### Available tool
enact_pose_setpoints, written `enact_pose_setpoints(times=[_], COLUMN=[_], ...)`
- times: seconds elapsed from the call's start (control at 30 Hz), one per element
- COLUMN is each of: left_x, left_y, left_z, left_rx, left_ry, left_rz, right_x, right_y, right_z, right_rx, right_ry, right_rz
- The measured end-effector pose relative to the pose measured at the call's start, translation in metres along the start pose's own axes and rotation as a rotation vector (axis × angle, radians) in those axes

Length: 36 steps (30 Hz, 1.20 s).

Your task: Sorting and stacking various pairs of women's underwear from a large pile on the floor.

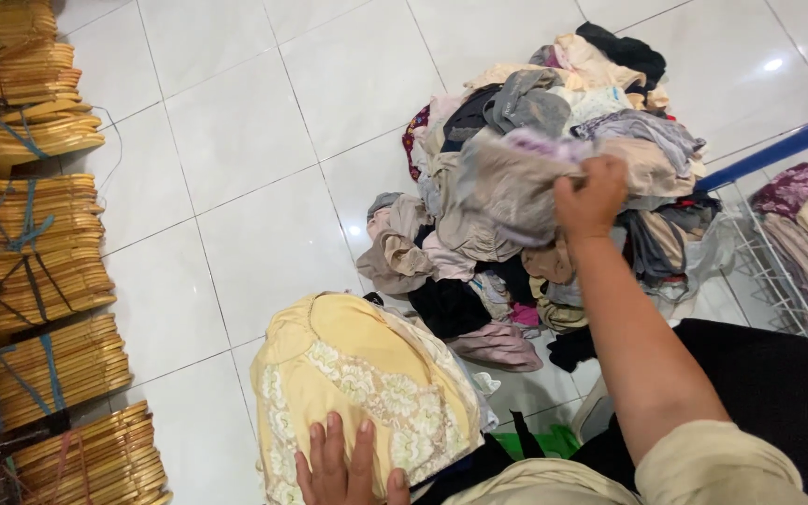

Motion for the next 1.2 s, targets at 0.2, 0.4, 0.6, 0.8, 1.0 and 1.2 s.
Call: enact_pose_setpoints(times=[0.2,0.4,0.6,0.8,1.0,1.2], left_x=[0.014,0.024,0.028,0.027,0.030,0.054], left_y=[-0.014,-0.021,-0.024,-0.024,-0.030,-0.054], left_z=[0.020,0.036,0.041,0.044,0.051,0.088], left_rx=[0.010,-0.029,-0.043,-0.056,-0.050,0.077], left_ry=[0.067,0.083,0.087,0.099,0.089,0.015], left_rz=[0.056,0.063,0.022,0.034,-0.021,-0.192], right_x=[0.035,0.061,0.080,0.098,0.125,0.162], right_y=[0.041,0.076,0.057,0.033,-0.029,-0.032], right_z=[0.090,0.088,0.066,0.064,0.004,-0.076], right_rx=[-0.518,-0.321,-0.201,0.043,-0.185,-0.400], right_ry=[0.230,0.373,0.250,0.090,-0.244,-0.623], right_rz=[-0.702,-0.460,-0.282,0.021,-0.018,-0.512])
Point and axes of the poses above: each hand's wrist, its own y-axis away from the middle knuckle, its own x-axis out of the back of the hand, z = x × y, the point moved 4 cm from there along -y, towards the middle knuckle, and after that the axes turned 13 degrees about x, right-handed, at the moved point
